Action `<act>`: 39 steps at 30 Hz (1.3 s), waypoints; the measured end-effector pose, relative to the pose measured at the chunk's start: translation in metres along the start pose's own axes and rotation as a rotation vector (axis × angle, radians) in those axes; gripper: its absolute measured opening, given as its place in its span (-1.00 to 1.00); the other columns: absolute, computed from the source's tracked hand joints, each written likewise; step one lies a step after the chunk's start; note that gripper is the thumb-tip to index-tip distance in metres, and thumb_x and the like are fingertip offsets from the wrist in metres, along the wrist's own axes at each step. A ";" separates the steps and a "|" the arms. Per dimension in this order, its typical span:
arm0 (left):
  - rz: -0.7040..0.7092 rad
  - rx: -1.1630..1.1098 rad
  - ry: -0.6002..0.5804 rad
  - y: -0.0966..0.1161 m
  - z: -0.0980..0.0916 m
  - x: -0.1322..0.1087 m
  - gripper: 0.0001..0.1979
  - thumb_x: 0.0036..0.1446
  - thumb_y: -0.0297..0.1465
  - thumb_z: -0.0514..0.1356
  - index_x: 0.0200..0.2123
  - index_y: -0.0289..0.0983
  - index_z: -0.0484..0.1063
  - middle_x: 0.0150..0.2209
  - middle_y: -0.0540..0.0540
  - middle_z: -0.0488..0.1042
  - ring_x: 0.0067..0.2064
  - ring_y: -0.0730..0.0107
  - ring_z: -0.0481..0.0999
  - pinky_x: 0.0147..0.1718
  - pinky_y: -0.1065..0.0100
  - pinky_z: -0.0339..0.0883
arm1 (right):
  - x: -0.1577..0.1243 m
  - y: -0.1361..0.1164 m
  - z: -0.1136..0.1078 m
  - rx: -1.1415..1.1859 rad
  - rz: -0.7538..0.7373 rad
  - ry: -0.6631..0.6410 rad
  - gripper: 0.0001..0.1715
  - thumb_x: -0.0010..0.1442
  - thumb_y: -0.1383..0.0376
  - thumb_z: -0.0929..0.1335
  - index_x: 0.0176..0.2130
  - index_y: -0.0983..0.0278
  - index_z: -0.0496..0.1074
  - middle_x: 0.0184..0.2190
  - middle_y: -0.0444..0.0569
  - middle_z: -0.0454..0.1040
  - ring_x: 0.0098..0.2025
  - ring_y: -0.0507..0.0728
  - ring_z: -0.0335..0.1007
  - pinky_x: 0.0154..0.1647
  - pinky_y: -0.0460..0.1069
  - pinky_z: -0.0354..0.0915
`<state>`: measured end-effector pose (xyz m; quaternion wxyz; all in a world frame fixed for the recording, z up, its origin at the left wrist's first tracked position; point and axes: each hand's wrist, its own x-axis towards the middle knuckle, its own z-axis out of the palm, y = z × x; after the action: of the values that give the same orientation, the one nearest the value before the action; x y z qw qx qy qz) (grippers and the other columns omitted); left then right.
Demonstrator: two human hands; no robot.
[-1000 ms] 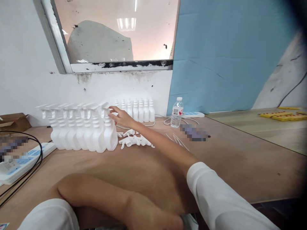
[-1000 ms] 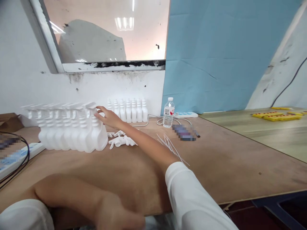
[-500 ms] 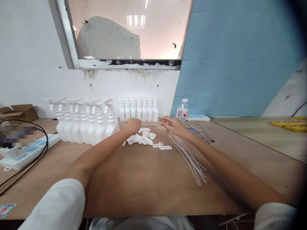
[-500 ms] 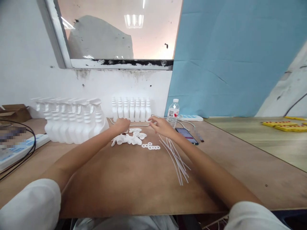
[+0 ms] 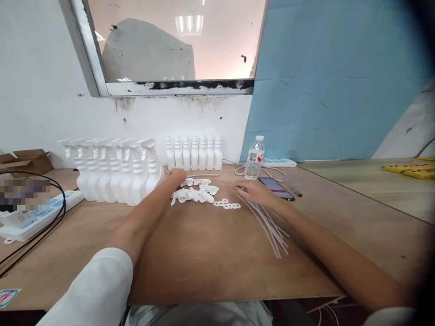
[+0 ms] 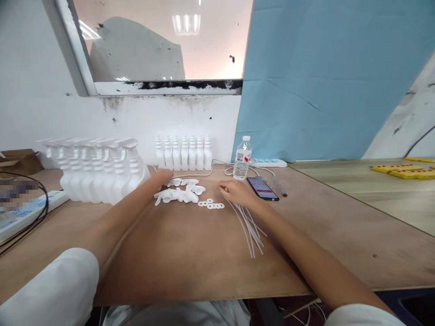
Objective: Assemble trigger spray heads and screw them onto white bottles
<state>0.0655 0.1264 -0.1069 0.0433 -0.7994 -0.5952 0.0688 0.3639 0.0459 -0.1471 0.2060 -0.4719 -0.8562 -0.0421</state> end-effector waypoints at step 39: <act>0.688 -1.006 0.269 0.052 0.069 -0.129 -0.89 0.16 -0.40 0.14 -0.23 -0.27 0.28 -0.18 -0.09 0.43 -0.18 0.41 0.44 -0.14 0.34 0.36 | -0.018 -0.082 0.010 0.532 -0.309 -0.098 -0.74 0.28 0.17 0.33 -0.08 0.23 0.41 -0.13 0.03 0.44 -0.27 0.06 0.35 -0.16 0.00 0.34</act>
<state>0.0667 -0.0128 -0.1757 -0.2884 -0.8695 -0.2527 -0.3114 0.3014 -0.0107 -0.1534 0.2718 -0.2670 -0.9078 0.1753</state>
